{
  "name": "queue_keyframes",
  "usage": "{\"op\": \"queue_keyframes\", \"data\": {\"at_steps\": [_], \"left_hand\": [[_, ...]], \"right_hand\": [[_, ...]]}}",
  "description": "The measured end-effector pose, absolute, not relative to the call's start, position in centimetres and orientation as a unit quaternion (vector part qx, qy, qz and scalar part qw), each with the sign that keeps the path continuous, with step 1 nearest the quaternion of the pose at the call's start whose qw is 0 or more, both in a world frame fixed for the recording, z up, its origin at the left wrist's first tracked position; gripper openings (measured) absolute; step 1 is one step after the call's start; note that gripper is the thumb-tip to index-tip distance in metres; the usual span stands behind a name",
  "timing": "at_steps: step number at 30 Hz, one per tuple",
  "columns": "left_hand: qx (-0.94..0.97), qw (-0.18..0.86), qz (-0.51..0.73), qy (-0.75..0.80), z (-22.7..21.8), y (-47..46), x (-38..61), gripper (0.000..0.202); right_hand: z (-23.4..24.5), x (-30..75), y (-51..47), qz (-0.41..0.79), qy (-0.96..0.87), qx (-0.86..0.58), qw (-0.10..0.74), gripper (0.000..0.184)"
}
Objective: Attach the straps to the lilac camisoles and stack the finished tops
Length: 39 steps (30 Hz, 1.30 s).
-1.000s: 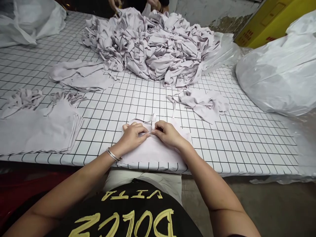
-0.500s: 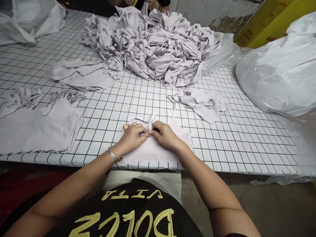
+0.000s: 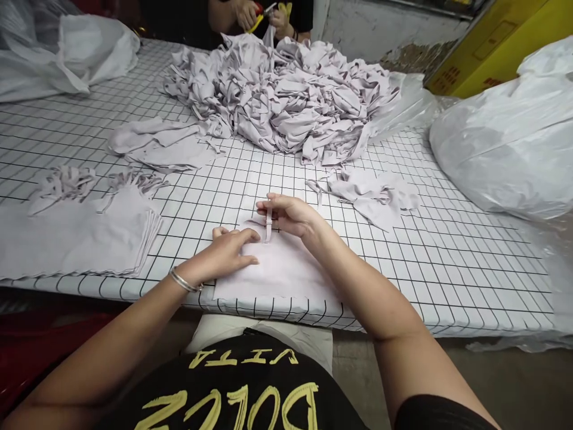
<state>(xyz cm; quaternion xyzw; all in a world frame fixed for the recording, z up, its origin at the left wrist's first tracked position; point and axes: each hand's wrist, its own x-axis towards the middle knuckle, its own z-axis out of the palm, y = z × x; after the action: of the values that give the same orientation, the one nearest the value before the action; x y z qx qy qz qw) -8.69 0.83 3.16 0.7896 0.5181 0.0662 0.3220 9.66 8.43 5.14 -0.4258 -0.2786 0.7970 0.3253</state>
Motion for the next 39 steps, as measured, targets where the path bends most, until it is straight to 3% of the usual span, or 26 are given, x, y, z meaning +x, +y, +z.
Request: {"op": "queue_keyframes", "data": {"at_steps": [5,10,13,16,20,31,36,39], "left_hand": [[0.800,0.362,-0.003,0.478,4.7,1.6,-12.1,0.059],[0.886,0.150,0.090,0.430,3.6,-1.2,-11.2,0.078],[0.922,0.088,0.135,0.351,2.0,-4.8,-10.4,0.082],[0.881,0.043,0.196,0.429,0.4,-7.6,-11.0,0.069],[0.842,0.043,0.241,0.480,-0.6,-8.8,-12.8,0.019],[0.854,0.007,0.243,0.461,-0.2,-9.2,-13.1,0.022],[0.855,0.028,0.247,0.455,-0.3,-9.4,-13.4,0.026],[0.856,0.024,0.242,0.456,-0.4,-9.6,-13.5,0.030]], "right_hand": [[4.5,7.8,12.1,0.789,-0.308,-0.449,0.284,0.030],[3.7,6.6,15.0,0.760,-0.438,-0.445,0.179,0.019],[3.9,6.3,16.2,0.717,-0.493,-0.467,0.159,0.022],[4.0,6.4,16.9,0.705,-0.504,-0.477,0.150,0.024],[3.8,7.1,17.1,0.704,-0.523,-0.459,0.143,0.024],[4.7,8.2,15.5,0.800,-0.442,-0.336,0.226,0.036],[5.0,7.0,16.0,0.681,-0.536,-0.458,0.197,0.019],[4.7,6.6,16.6,0.699,-0.518,-0.441,0.219,0.023]]}}
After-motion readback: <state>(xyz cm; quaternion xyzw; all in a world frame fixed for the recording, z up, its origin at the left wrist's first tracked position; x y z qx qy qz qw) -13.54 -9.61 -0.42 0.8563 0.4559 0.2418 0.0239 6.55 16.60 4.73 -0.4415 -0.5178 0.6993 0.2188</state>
